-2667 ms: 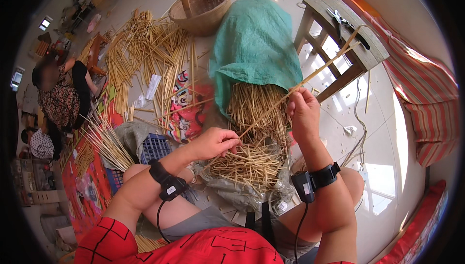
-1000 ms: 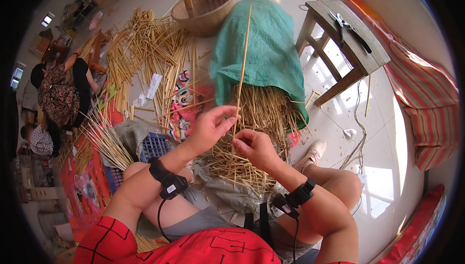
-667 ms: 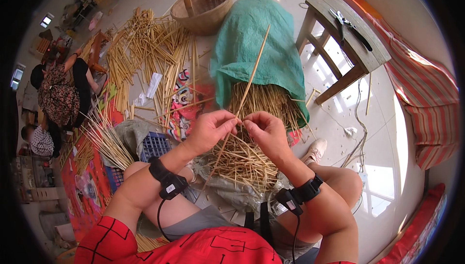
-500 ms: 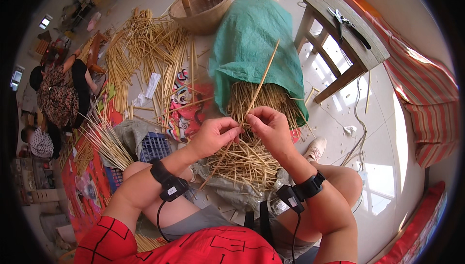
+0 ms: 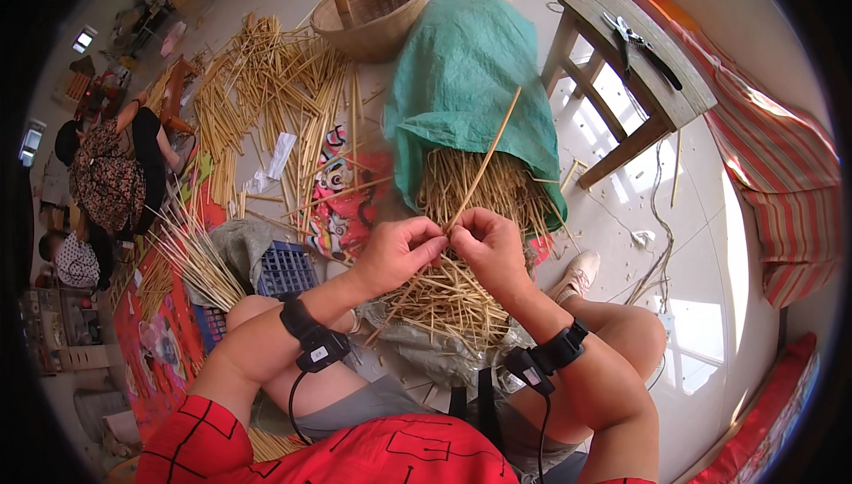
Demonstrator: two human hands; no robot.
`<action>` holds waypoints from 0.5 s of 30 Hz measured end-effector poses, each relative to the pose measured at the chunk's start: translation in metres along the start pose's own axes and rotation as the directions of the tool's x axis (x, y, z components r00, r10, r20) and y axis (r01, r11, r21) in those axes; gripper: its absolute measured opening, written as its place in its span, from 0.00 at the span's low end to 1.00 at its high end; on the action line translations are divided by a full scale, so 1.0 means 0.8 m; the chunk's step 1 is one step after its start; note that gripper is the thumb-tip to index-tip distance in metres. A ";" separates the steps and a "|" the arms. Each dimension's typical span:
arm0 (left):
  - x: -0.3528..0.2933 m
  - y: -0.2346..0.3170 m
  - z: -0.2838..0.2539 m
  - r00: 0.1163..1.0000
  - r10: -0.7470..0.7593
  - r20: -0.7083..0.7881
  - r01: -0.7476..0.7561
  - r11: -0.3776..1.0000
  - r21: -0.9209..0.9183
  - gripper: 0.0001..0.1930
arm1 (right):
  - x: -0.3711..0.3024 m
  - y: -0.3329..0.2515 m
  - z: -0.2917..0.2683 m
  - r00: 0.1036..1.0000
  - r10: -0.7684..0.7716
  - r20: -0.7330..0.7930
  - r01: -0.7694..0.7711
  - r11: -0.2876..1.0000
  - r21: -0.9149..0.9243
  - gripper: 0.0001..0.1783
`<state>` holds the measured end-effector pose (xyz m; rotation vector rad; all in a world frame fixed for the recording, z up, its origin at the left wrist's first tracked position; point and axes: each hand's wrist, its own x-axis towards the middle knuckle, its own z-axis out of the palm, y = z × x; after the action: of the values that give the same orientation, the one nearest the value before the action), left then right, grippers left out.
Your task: The person sits on the floor and repeatedly picks up thin bamboo strips, splits them by hand, and weaves them into a bundle. The person handles the strips one at a time, occasionally adjusting the bundle and continuing the weaving process.
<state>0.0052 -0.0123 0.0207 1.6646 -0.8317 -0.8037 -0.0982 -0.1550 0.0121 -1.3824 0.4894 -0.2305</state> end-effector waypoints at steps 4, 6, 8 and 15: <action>0.001 0.001 -0.005 1.000 -0.003 -0.004 0.003 0.999 0.039 0.06 | -0.001 -0.005 0.004 1.000 0.004 -0.027 -0.004 1.000 0.005 0.05; 0.001 -0.001 -0.005 1.000 -0.001 -0.006 0.002 0.998 0.066 0.06 | -0.002 -0.008 0.005 1.000 0.021 -0.022 -0.021 0.999 0.031 0.05; 0.000 -0.004 -0.005 1.000 0.004 -0.008 -0.003 0.994 0.108 0.06 | -0.002 -0.008 0.005 0.999 0.031 -0.016 -0.030 0.999 0.036 0.05; -0.003 -0.006 0.000 0.986 0.153 -0.070 -0.128 0.952 0.278 0.06 | -0.001 0.001 0.004 1.000 0.004 -0.010 -0.005 0.999 -0.037 0.05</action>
<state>0.0045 -0.0096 0.0164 1.8435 -1.0205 -0.5274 -0.0976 -0.1518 0.0121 -1.4167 0.5073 -0.2260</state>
